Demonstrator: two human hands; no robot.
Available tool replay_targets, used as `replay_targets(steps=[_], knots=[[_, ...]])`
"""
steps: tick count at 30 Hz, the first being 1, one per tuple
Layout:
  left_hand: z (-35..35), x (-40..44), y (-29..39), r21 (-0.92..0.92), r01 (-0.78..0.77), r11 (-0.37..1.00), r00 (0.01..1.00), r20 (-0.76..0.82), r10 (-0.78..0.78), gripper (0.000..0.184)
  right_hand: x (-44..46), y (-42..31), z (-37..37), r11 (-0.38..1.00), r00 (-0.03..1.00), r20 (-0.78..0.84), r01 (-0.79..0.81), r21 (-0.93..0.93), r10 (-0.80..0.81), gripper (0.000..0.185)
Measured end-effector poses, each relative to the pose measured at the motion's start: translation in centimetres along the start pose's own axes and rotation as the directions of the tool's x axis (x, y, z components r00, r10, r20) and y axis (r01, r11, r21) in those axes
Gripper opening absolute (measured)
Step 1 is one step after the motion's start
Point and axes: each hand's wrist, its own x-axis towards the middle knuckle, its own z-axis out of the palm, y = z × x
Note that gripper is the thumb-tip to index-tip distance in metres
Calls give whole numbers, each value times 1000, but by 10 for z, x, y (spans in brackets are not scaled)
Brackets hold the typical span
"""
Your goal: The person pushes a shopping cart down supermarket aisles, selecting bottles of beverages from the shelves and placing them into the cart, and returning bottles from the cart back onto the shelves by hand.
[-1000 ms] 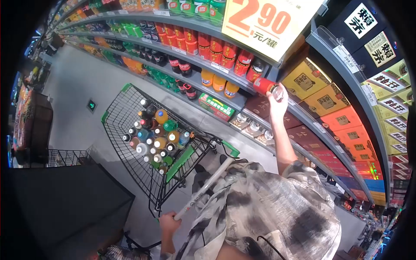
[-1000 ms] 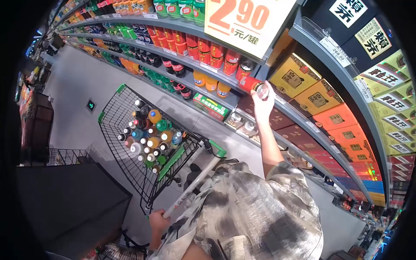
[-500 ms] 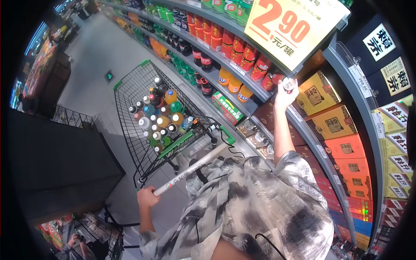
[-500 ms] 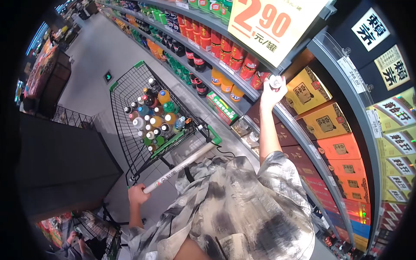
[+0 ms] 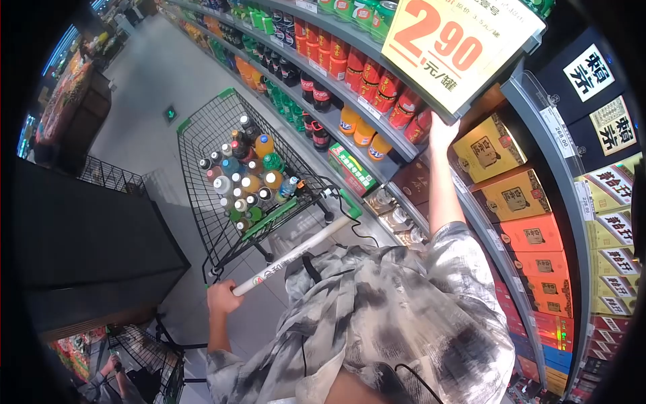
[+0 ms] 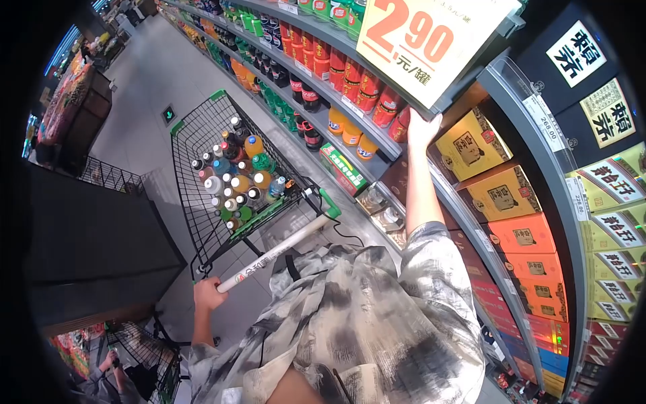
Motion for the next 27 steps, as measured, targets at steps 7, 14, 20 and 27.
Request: replay_targets(steps=[7, 14, 20, 27], knots=[[4, 3, -3, -18, 4, 1000, 999, -37, -5, 20, 28, 40, -6, 988, 977, 173, 137, -68, -124, 61], [4, 8, -6, -67, 6, 998, 1000, 9, -6, 22, 18, 13, -11, 983, 970, 196, 165, -78, -147, 58], [-4, 8, -6, -78, 11, 997, 997, 81, -4, 19, -92, -19, -49, 977, 978, 68, -189, -98, 196, 50], [13, 8, -20, -199, -178, 964, 984, -27, 176, 19, -203, -155, 48, 998, 615, 789, -44, 37, -2, 17]])
